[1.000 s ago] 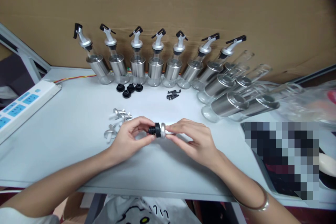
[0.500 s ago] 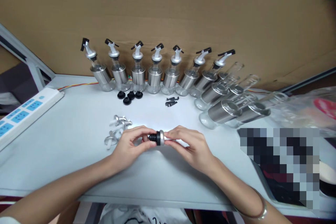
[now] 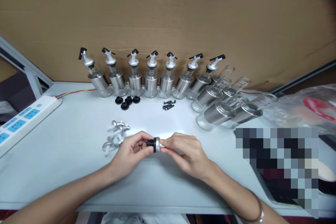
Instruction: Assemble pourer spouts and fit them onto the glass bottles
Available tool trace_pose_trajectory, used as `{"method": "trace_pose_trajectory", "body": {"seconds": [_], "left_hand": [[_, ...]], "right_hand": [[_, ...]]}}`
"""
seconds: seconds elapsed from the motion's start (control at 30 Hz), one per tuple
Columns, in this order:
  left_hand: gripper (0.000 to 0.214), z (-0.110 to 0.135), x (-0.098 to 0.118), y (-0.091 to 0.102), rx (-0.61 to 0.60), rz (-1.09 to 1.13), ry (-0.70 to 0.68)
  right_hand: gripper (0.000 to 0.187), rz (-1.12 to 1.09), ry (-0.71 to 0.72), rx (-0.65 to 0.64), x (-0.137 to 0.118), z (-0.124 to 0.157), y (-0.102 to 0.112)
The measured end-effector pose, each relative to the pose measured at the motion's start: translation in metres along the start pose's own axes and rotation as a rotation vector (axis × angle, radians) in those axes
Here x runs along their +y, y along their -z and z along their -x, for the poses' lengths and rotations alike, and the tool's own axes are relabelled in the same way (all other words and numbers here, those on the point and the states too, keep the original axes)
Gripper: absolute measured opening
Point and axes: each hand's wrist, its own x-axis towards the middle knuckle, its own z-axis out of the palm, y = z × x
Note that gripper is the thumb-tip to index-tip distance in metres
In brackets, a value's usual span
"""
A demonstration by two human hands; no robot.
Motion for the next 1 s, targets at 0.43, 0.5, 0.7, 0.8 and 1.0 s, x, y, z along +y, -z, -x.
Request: {"method": "trace_pose_trajectory", "body": {"seconds": [0.43,0.5,0.7,0.8,1.0], "left_hand": [[0.007,0.008,-0.007,0.001,0.026,-0.351,-0.458],[0.01,0.009,-0.008,0.0,0.041,-0.263,-0.321],[0.031,0.005,-0.009,-0.003,-0.018,0.135,0.108],[0.04,0.002,-0.005,-0.004,-0.088,0.266,0.218],[0.031,0.001,0.001,-0.005,-0.048,0.187,0.117]], "right_hand": [[0.017,-0.569,-0.656,-0.092,-0.008,0.0,-0.003],[0.014,-0.452,-0.546,-0.08,-0.007,0.002,-0.004],[0.014,-0.033,-0.01,-0.024,-0.005,0.003,-0.004],[0.018,0.136,0.157,-0.055,-0.004,0.002,-0.005],[0.017,-0.025,-0.083,-0.026,-0.008,0.002,-0.006]]}}
